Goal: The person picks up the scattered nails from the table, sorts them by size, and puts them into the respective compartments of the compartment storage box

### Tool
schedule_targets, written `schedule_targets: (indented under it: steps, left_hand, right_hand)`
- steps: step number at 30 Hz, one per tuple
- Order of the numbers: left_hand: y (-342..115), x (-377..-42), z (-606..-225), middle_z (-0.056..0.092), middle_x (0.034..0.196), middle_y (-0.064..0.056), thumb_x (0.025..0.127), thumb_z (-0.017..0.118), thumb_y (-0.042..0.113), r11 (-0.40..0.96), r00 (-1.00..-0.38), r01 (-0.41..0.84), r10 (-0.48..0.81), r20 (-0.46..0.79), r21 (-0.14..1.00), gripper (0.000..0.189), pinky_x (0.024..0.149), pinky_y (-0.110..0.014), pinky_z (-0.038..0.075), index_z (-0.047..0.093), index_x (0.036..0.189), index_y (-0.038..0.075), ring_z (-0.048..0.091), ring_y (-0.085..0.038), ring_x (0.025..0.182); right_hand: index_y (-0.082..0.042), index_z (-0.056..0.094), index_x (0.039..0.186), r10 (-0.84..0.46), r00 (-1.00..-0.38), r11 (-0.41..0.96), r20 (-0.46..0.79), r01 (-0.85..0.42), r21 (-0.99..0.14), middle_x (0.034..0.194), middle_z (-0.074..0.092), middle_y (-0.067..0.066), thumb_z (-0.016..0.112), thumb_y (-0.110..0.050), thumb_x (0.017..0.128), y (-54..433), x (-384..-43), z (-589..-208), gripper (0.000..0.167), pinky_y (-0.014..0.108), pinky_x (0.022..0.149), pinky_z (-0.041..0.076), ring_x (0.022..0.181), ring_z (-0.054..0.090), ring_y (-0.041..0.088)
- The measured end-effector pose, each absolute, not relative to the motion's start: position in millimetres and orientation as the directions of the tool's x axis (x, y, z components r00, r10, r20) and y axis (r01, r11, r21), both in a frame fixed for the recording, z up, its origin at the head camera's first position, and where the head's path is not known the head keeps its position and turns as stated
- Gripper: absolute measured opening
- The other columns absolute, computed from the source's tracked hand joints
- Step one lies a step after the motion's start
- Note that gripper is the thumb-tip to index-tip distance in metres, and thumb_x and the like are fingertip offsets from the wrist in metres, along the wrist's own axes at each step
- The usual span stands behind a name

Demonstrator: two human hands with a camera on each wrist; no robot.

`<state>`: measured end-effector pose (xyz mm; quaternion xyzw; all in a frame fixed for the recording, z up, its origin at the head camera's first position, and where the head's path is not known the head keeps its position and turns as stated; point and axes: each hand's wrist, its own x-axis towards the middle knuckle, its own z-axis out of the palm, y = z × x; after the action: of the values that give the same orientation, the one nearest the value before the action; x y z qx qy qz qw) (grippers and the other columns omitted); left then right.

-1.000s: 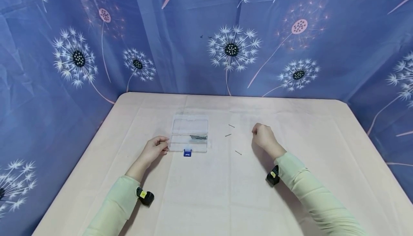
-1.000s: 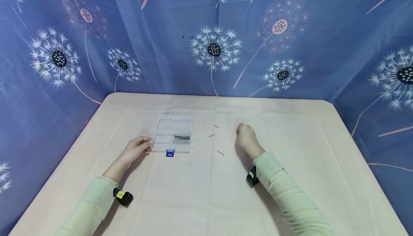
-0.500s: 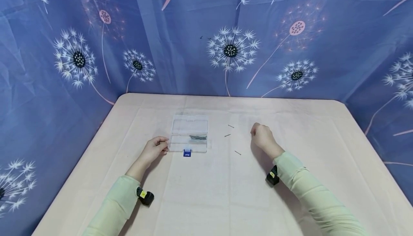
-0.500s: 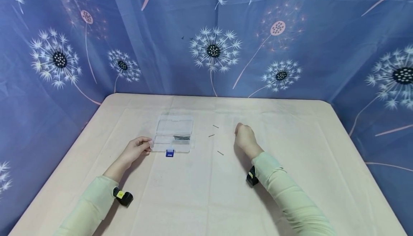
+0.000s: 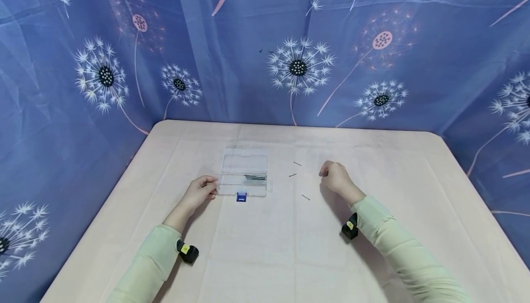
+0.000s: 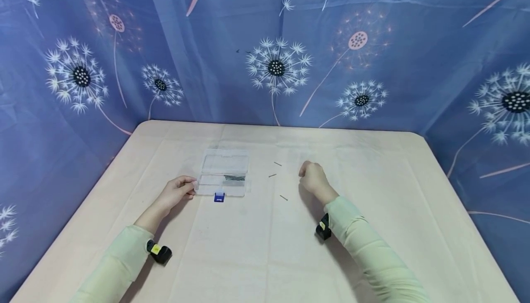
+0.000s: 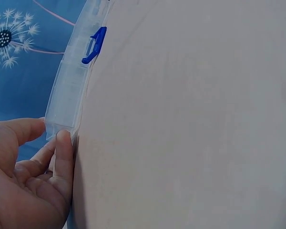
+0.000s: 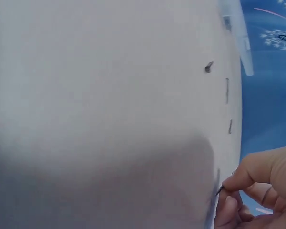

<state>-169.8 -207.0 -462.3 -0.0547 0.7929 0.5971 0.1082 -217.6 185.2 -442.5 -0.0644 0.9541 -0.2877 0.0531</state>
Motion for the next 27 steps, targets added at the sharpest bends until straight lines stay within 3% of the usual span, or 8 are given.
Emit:
schedule_targets:
  steps: [8, 14, 20, 27]
  left_hand:
    - [-207.2, -170.4, -463.6, 0.058, 0.083, -0.005, 0.097, 0.047, 0.005, 0.301, -0.971, -0.216, 0.032, -0.236, 0.929, 0.032, 0.061, -0.012, 0.050, 0.049, 0.123, -0.015, 0.054, -0.003, 0.067]
    - [-206.2, -170.4, -465.2, 0.058, 0.085, -0.007, 0.097, 0.046, 0.004, 0.305, -0.971, -0.217, 0.032, -0.237, 0.927, 0.032, 0.062, -0.012, 0.051, 0.049, 0.123, -0.015, 0.054, -0.003, 0.069]
    - [-205.6, -170.6, -468.2, 0.058, 0.087, -0.009, 0.097, 0.046, 0.006, 0.314, -0.971, -0.215, 0.037, -0.238, 0.925, 0.032, 0.063, -0.013, 0.051, 0.049, 0.122, -0.014, 0.054, -0.005, 0.071]
    - [-205.6, -170.9, -466.5, 0.059, 0.089, -0.010, 0.097, 0.046, 0.006, 0.310, -0.972, -0.214, 0.027, -0.233, 0.926, 0.032, 0.062, -0.013, 0.051, 0.049, 0.122, -0.014, 0.054, -0.004, 0.071]
  right_hand:
    - [0.006, 0.060, 0.093, -0.155, -0.983, 0.666, -0.101, -0.028, -0.745, 0.082, 0.057, 0.010, 0.058, 0.001, 0.084, 177.9, -216.0, -433.8, 0.011, 0.024, 0.061, 0.043, 0.072, 0.050, 0.018]
    - [0.016, 0.056, 0.104, -0.187, -0.967, 0.420, -0.172, 0.080, -0.904, 0.080, 0.054, 0.005, 0.053, 0.007, 0.082, 170.1, -213.1, -433.8, 0.024, 0.023, 0.058, 0.051, 0.065, 0.055, 0.013]
    - [0.020, 0.051, 0.110, -0.223, -0.958, 0.286, -0.183, 0.115, -0.951, 0.079, 0.054, 0.000, 0.055, 0.007, 0.082, 163.3, -209.5, -432.3, 0.031, 0.019, 0.061, 0.049, 0.068, 0.050, 0.008]
    - [0.020, 0.050, 0.108, -0.257, -0.946, 0.208, -0.197, 0.145, -0.967, 0.078, 0.052, 0.000, 0.054, 0.006, 0.085, 144.2, -210.0, -425.0, 0.027, 0.019, 0.060, 0.046, 0.066, 0.049, 0.008]
